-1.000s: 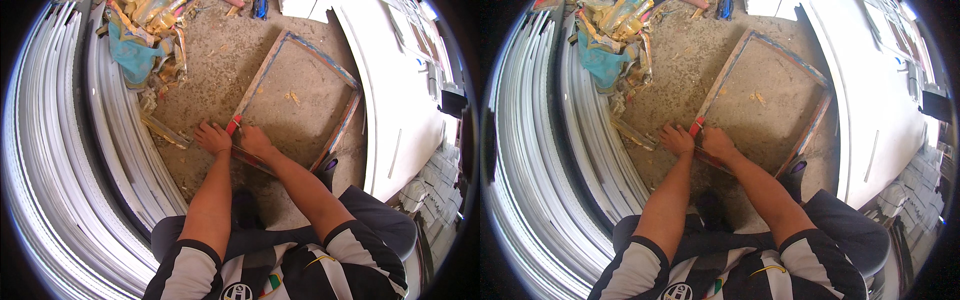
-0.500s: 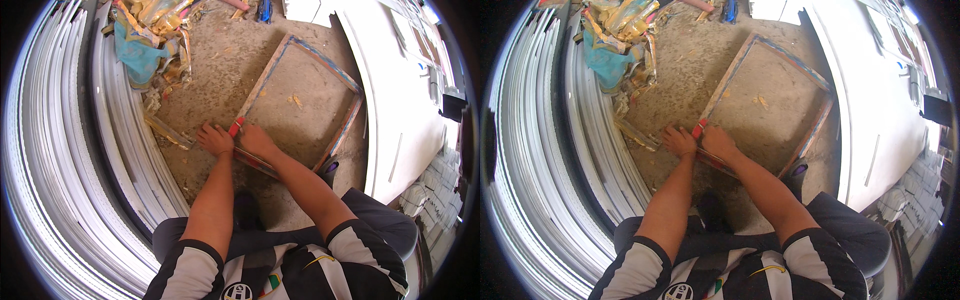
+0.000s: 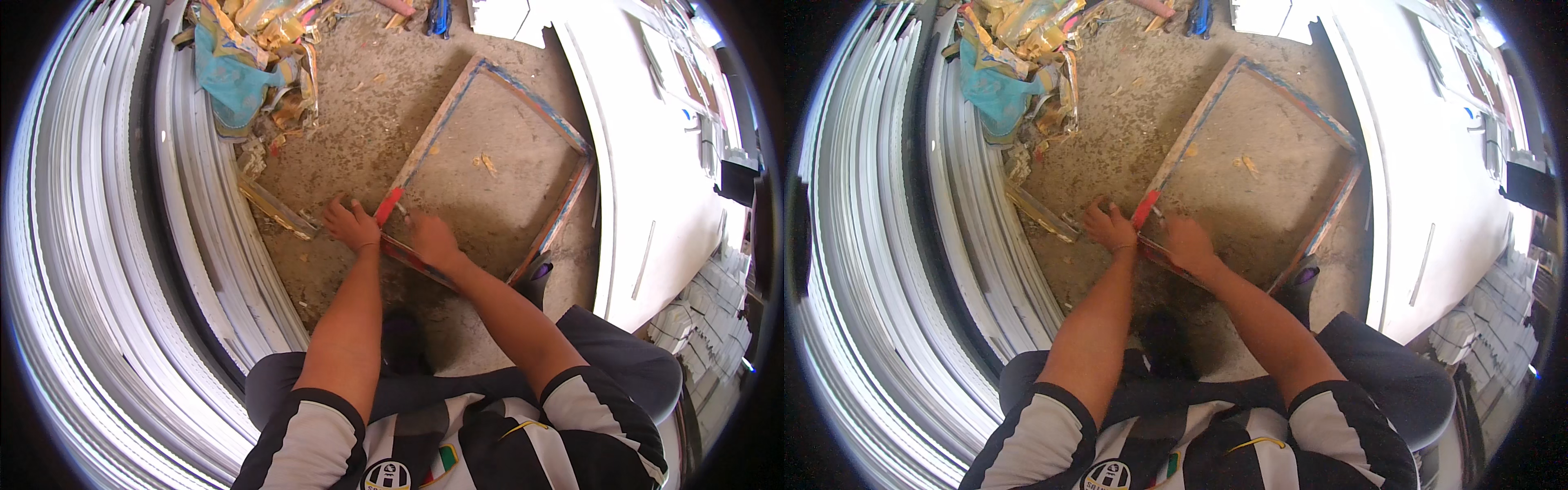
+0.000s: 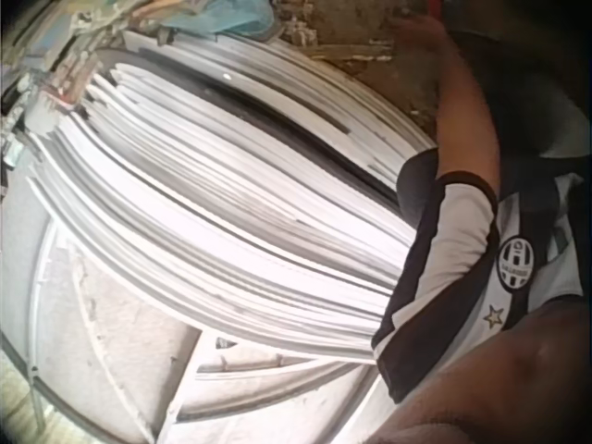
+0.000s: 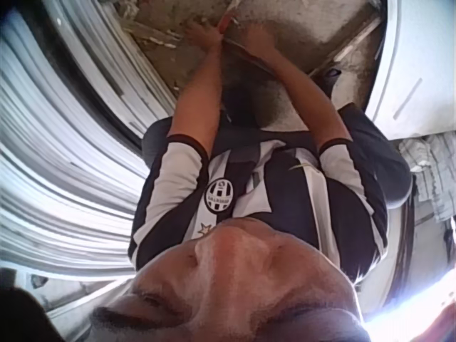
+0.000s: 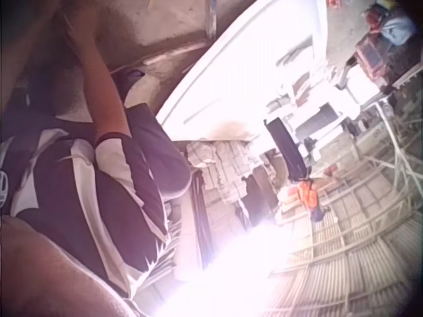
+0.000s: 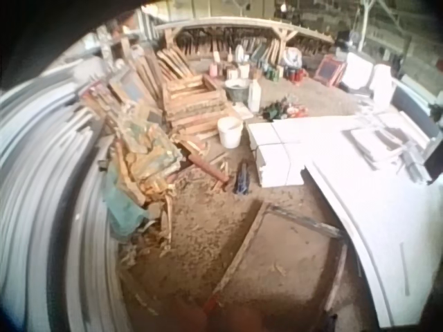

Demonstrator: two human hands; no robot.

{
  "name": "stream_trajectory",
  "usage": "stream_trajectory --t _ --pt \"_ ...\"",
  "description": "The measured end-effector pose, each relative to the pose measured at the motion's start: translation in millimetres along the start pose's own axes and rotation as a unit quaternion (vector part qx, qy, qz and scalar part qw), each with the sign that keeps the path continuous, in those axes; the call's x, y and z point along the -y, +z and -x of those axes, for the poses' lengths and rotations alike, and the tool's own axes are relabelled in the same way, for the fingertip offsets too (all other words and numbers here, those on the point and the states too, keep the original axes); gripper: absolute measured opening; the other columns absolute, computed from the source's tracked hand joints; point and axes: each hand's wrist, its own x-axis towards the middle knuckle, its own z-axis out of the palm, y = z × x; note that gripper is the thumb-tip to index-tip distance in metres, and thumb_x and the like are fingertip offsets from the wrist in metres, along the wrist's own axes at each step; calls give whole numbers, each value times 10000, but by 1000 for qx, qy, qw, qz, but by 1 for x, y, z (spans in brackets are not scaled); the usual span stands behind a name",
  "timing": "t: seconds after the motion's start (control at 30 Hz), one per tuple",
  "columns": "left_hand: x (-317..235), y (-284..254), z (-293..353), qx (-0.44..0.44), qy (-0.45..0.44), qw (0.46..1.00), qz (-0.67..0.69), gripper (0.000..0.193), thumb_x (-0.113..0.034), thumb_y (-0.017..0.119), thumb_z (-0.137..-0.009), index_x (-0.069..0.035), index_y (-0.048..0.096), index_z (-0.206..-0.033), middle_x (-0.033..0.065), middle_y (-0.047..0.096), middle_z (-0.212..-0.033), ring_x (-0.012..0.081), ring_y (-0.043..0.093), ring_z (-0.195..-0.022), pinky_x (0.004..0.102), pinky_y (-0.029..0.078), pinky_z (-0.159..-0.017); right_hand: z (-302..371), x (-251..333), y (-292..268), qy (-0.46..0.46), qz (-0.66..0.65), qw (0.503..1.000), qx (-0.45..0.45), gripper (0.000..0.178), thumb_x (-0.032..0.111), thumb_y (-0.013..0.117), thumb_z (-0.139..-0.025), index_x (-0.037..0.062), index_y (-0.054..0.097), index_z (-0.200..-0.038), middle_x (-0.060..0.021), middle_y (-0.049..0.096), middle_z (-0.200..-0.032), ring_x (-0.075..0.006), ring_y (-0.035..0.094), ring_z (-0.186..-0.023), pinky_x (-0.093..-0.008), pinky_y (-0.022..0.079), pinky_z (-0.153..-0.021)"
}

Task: The person sits on the floor and uses a small metal scraper to remove old paint or residue from the edges of a rectangular wooden frame. The person works methodically along the frame's perimeter, scraping away material and occasionally adjusting the frame's position.

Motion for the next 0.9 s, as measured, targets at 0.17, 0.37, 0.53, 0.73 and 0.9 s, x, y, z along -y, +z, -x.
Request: stream_trajectory --t 0.17,0.37,0.53,0.73,0.9 --pt "-2 -6 -3 49 16 998 -25 372 -216 569 -994 -69 492 -1327 184 472 -1378 395 369 -1365 557 308 -1119 5 21 6 38 -7 999 12 287 219 542 -999 -54 612 -1056 -336 685 -910 -533 663 -923 -607 528 -834" --pt "-13 -11 -1 52 32 995 -73 356 -191 528 -1016 -55 462 -1338 184 432 -1419 392 372 -1369 548 313 -1125 3 40 -1 80 8 996 38 303 213 588 -941 -60 656 -1054 -339 691 -960 -521 670 -981 -585 534 -883" --pt "-14 -15 2 60 42 993 -94 334 -180 515 -1018 -64 458 -1327 189 416 -1422 397 370 -1363 554 310 -1122 2 71 -16 132 46 987 79 292 159 571 -898 -70 703 -1023 -324 699 -1049 -491 680 -1035 -554 538 -922" --pt "-2 -1 3 21 55 997 -47 324 -191 502 -1006 -53 481 -1298 231 431 -1369 437 391 -1287 582 305 -1088 -2 78 -4 144 25 988 50 291 147 600 -873 -89 659 -1033 -341 691 -1028 -494 671 -1044 -545 541 -918" --pt "12 6 1 0 94 996 10 319 -205 480 -1000 -36 498 -1271 242 452 -1332 445 391 -1263 591 307 -1062 -6 45 19 106 2 994 25 250 128 530 -931 -61 679 -1002 -324 693 -995 -506 673 -987 -576 531 -882"
